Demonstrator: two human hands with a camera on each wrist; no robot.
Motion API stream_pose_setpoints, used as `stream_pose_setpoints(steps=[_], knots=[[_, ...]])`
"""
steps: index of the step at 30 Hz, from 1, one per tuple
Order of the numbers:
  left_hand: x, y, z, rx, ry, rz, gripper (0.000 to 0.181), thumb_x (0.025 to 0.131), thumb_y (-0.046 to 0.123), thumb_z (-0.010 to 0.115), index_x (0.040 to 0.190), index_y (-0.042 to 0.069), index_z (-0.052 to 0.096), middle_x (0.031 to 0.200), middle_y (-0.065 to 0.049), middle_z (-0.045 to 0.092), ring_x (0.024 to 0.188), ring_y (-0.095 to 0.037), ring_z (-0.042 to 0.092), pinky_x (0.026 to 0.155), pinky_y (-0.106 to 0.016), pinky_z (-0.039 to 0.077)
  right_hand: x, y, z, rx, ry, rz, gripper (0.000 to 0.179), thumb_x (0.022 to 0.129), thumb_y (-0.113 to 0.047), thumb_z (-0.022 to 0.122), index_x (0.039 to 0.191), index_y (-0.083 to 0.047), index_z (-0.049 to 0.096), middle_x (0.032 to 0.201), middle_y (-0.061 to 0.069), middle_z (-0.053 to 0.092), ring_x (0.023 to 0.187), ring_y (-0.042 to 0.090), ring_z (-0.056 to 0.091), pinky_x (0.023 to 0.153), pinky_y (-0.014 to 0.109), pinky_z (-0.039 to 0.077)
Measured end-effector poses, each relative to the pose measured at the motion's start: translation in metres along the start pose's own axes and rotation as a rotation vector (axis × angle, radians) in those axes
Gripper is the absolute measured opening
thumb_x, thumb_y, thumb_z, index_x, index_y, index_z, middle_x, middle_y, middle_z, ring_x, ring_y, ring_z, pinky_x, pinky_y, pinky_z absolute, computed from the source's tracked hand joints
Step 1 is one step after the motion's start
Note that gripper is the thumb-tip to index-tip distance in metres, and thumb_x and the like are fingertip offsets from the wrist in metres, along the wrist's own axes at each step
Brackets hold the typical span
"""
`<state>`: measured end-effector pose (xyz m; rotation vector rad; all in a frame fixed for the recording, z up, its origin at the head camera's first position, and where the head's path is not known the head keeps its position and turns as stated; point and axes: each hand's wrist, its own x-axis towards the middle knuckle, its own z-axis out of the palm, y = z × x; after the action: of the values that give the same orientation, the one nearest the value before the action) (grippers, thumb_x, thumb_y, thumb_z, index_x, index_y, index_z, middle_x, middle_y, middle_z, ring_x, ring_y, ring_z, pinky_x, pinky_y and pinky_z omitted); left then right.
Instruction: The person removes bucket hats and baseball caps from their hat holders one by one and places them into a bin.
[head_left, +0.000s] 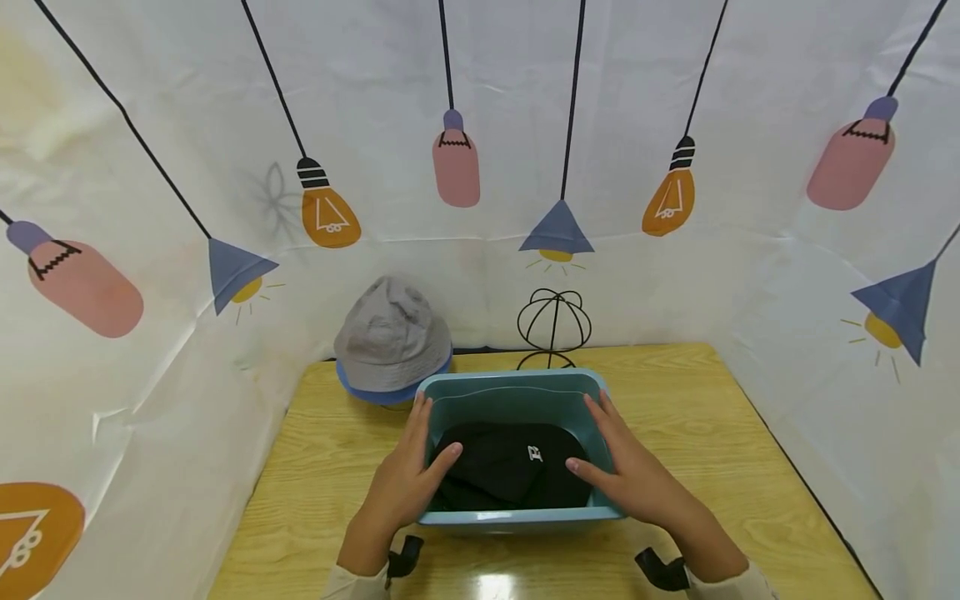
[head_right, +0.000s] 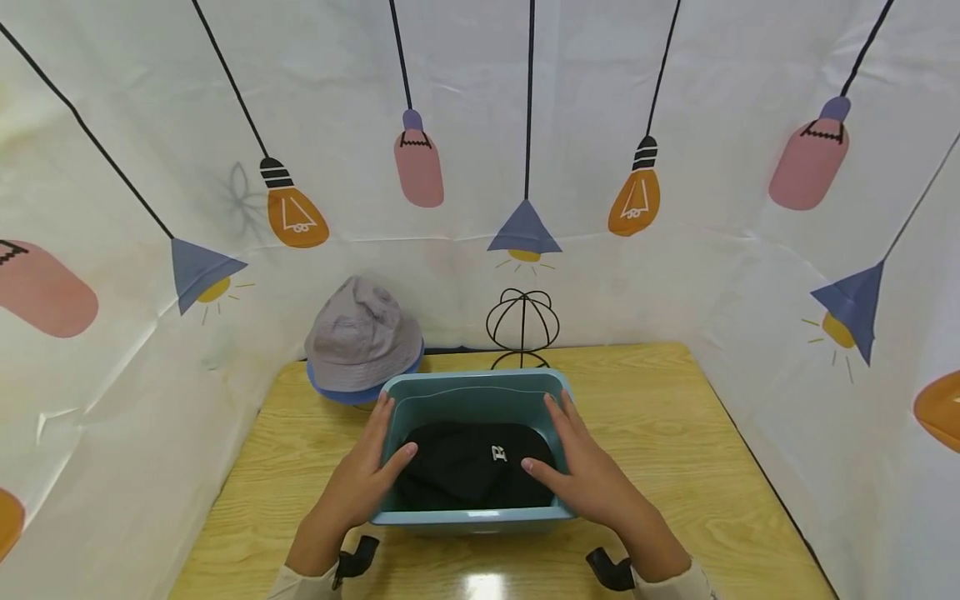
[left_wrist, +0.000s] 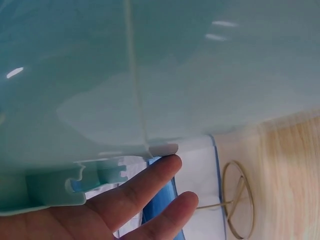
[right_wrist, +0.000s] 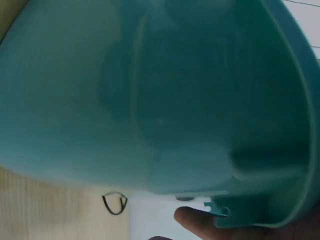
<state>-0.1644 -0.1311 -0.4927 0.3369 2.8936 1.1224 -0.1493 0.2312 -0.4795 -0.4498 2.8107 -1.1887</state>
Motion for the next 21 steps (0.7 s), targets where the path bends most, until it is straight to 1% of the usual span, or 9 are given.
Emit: stream_pose_setpoints(steps=[2,4,6,9,11,14,18,21], knots=[[0.000,-0.001,0.000,-0.006,-0.001,0.003,0.086,0.103,0.069,0.041,0.169,0.025,0.008,0.175,0.009,-0.002,0.154,-0.031,0.033,0.112,-0.068,0.036,0.001,0.000,0.004,-0.028,0.021,0.012,0.095,0.096,-0.061,0.064,0.167,-0.037,0.004,0.175,0.010,-0.006,0.157,0.048,0.013,0.108,0.080,0.029],[0.001,-0.001,-0.001,-0.011,0.002,0.007,0.086,0.103,0.069,0.041,0.169,0.025,0.009,0.175,0.009,-0.002,0.154,-0.031,0.032,0.113,-0.068,0.036,0.002,0.001,0.007,-0.070,0.043,0.024,0.095,0.096,-0.063,0.063,0.167,-0.037,0.005,0.176,0.008,-0.007,0.155,0.049,0.022,0.103,0.078,0.038],[0.002,-0.001,-0.001,-0.015,0.004,0.014,0.085,0.103,0.069,0.041,0.169,0.025,0.009,0.175,0.008,-0.003,0.155,-0.031,0.031,0.113,-0.068,0.035,0.003,0.001,0.009,-0.115,0.059,0.035,0.095,0.097,-0.062,0.063,0.168,-0.036,0.006,0.176,0.007,-0.006,0.150,0.050,0.032,0.094,0.072,0.048],[0.003,-0.001,-0.001,-0.019,0.003,0.021,0.085,0.103,0.068,0.042,0.169,0.025,0.009,0.175,0.009,-0.003,0.155,-0.031,0.030,0.113,-0.068,0.035,0.004,0.002,0.010,-0.170,0.069,0.051,0.093,0.097,-0.060,0.063,0.168,-0.036,0.008,0.176,0.004,-0.006,0.143,0.051,0.045,0.079,0.059,0.057],[0.004,-0.001,-0.001,-0.016,-0.001,0.025,0.084,0.104,0.066,0.043,0.169,0.024,0.009,0.175,0.009,-0.004,0.155,-0.031,0.030,0.113,-0.068,0.036,0.004,0.002,0.011,-0.180,0.070,0.054,0.091,0.097,-0.059,0.064,0.167,-0.037,0.010,0.176,0.004,-0.006,0.140,0.050,0.048,0.071,0.050,0.057],[0.004,-0.001,-0.002,-0.003,-0.008,0.028,0.085,0.103,0.067,0.043,0.169,0.023,0.011,0.175,0.008,-0.004,0.154,-0.032,0.033,0.111,-0.066,0.039,0.003,0.003,0.012,-0.174,0.071,0.051,0.091,0.096,-0.058,0.066,0.167,-0.038,0.013,0.176,0.004,-0.007,0.139,0.050,0.049,0.066,0.043,0.055],[0.004,0.002,-0.006,0.040,-0.031,0.028,0.089,0.101,0.071,0.042,0.168,0.020,0.014,0.176,0.004,-0.004,0.155,-0.036,0.031,0.113,-0.065,0.038,0.003,0.005,0.014,-0.175,0.063,0.057,0.091,0.094,-0.058,0.070,0.166,-0.038,0.018,0.176,0.003,-0.008,0.138,0.050,0.050,0.067,0.042,0.054],[0.004,0.003,-0.010,0.104,-0.033,0.054,0.090,0.100,0.072,0.043,0.168,0.017,0.019,0.176,-0.003,-0.001,0.155,-0.042,0.027,0.115,-0.067,0.035,0.005,0.004,0.013,-0.190,0.059,0.061,0.088,0.093,-0.054,0.072,0.165,-0.038,0.024,0.176,0.003,-0.007,0.138,0.049,0.051,0.068,0.043,0.055]])
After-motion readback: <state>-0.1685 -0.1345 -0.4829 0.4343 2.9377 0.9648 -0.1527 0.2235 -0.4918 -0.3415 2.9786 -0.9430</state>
